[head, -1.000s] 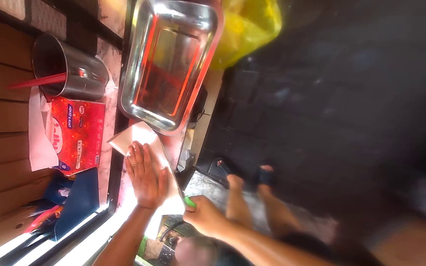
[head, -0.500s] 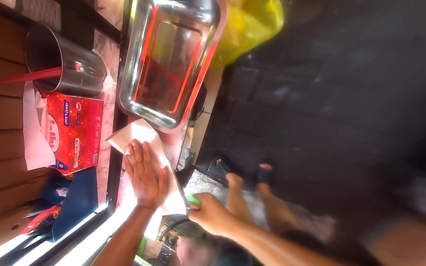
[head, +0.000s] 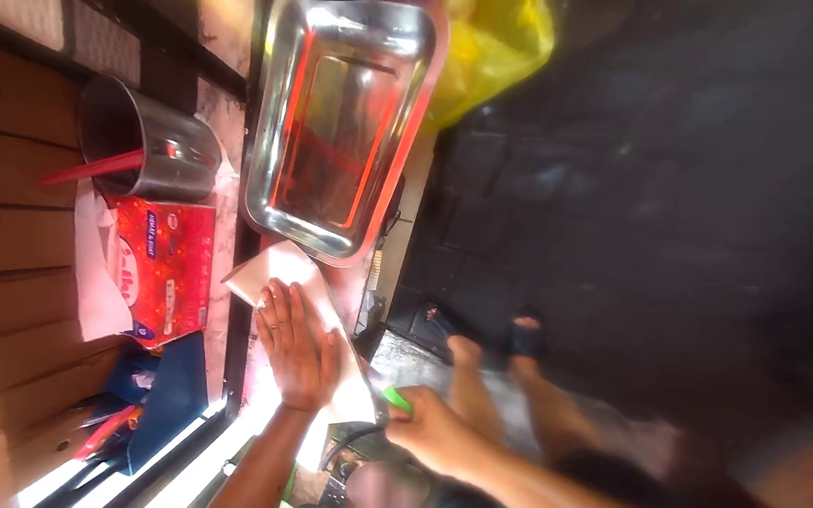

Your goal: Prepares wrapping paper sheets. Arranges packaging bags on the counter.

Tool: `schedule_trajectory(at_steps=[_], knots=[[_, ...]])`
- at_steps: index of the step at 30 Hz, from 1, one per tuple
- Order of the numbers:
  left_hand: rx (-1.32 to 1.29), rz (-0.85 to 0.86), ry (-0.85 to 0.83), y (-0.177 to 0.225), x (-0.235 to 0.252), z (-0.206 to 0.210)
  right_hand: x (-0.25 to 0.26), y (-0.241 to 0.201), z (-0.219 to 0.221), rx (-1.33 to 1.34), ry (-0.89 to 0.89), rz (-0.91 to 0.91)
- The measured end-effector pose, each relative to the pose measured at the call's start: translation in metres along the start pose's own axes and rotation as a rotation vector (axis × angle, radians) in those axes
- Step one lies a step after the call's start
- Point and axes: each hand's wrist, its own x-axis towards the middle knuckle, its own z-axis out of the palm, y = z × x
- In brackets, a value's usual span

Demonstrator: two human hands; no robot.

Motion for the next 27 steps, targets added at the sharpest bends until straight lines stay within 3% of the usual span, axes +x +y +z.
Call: schedule_trajectory(at_steps=[8,15,21,27], knots=[[0.026,0.014,0.001,-0.002,0.000,0.000,0.041,-0.022,0.000,-0.089,0.000,-0.012],[-0.002,0.025,0.034,0.000,-0.001,0.003,0.015,-0.006,-0.006,-0.049,0.048,-0.034],[0.006,0.033,0.030,-0.001,-0.003,0.002,0.041,-0.028,-0.002,-0.013,0.003,-0.023],[-0.004,0.074,-0.007,0.006,-0.013,0.002,0.004,0.001,0.007,0.047,0.083,-0.040]])
